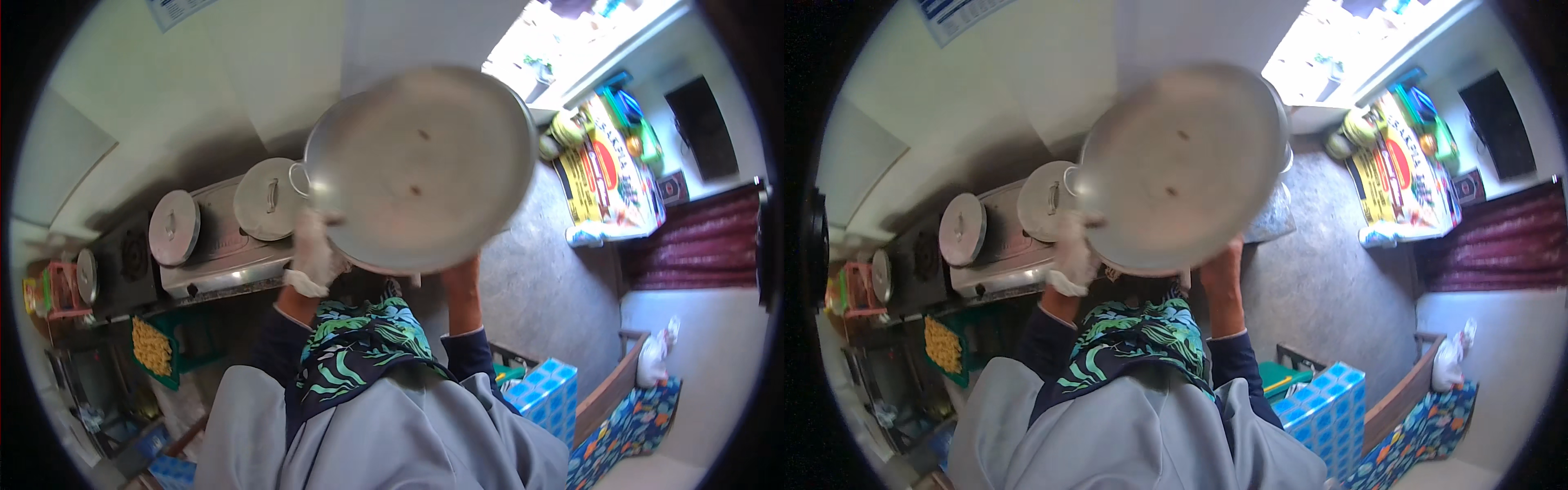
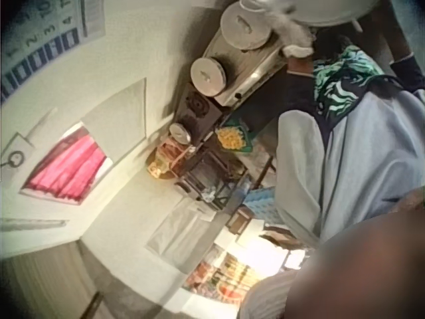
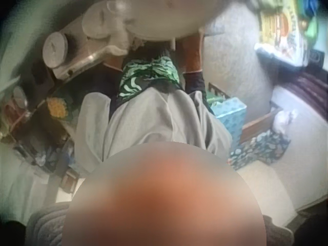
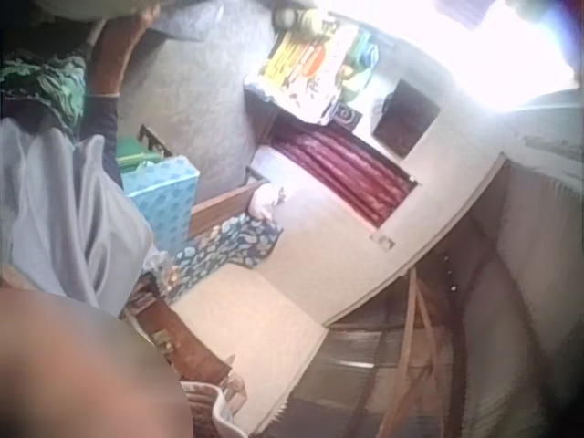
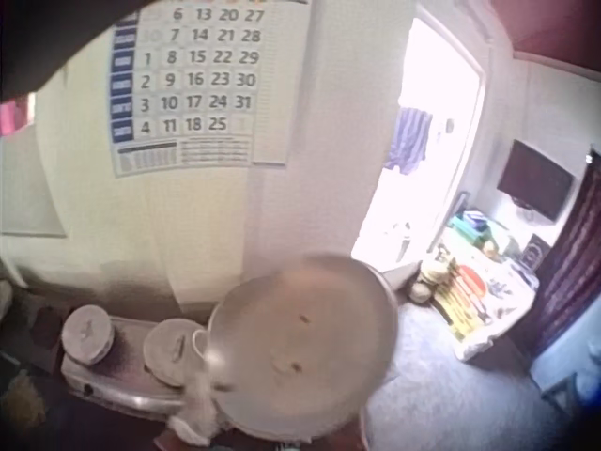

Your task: The person uses a spatula to stir and flatten yellow dough in a large wok over a stove, then uses a cloth to wipe the stove surface and a lid to cover the wok.

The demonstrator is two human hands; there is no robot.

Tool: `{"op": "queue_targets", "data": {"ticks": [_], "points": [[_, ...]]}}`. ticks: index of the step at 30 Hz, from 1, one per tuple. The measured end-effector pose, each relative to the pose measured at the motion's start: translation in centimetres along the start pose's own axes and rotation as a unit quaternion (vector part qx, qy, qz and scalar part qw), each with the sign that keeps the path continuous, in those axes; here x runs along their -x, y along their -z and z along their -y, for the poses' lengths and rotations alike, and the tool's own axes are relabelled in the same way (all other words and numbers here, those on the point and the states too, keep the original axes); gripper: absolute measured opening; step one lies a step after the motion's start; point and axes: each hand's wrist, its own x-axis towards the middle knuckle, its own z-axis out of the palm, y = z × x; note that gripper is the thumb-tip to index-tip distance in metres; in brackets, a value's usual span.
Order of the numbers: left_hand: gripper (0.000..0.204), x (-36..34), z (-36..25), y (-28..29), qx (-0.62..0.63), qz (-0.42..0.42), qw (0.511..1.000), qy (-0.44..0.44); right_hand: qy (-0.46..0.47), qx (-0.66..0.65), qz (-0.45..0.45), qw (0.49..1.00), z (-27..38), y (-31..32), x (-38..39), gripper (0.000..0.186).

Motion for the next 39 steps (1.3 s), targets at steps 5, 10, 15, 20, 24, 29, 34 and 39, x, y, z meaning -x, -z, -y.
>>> {"op": "queue_targets", "data": {"ticks": [5, 10, 15, 20, 24, 29, 34, 39], "points": [[0.016, 2.2, 6.8, -7.0, 0.266, 0.09, 0.918, 0.279, -0.021, -0.047, 0.004, 0.999, -0.2, 8.6, -1.7, 0.03], [0.031, 0.3, 9.0, -10.5, 0.176, 0.105, 0.961, 0.183, -0.046, 0.078, 0.106, 0.99, 5.9, 4.4, -9.5, 0.03], [0.056, -0.2, 3.2, -11.6, 0.223, 0.152, 0.918, 0.291, 0.093, 0.348, 0.235, 0.903, 9.9, -0.6, -19.2, 0.029], [0.04, 4.4, 0.6, -2.5, 0.205, -0.072, 0.968, 0.127, 0.13, 0.583, 0.119, 0.793, 3.1, -4.5, -26.6, 0.023], [0.032, 12.1, 1.9, 5.3, 0.242, -0.285, 0.926, 0.052, 0.195, 0.726, 0.18, 0.634, -3.5, -4.6, -27.2, 0.031], [0.042, 20.7, 2.5, 5.7, 0.382, -0.414, 0.827, 0.003, 0.176, 0.739, 0.228, 0.609, -8.0, -3.1, -26.8, 0.029], [0.041, 24.3, 4.8, 5.7, 0.413, -0.454, 0.789, -0.013, 0.187, 0.735, 0.256, 0.599, -9.6, -3.8, -26.0, 0.029], [0.039, 24.1, 6.1, 7.8, 0.463, -0.39, 0.796, -0.016, 0.18, 0.722, 0.26, 0.615, -10.8, -3.0, -26.5, 0.031]]}}
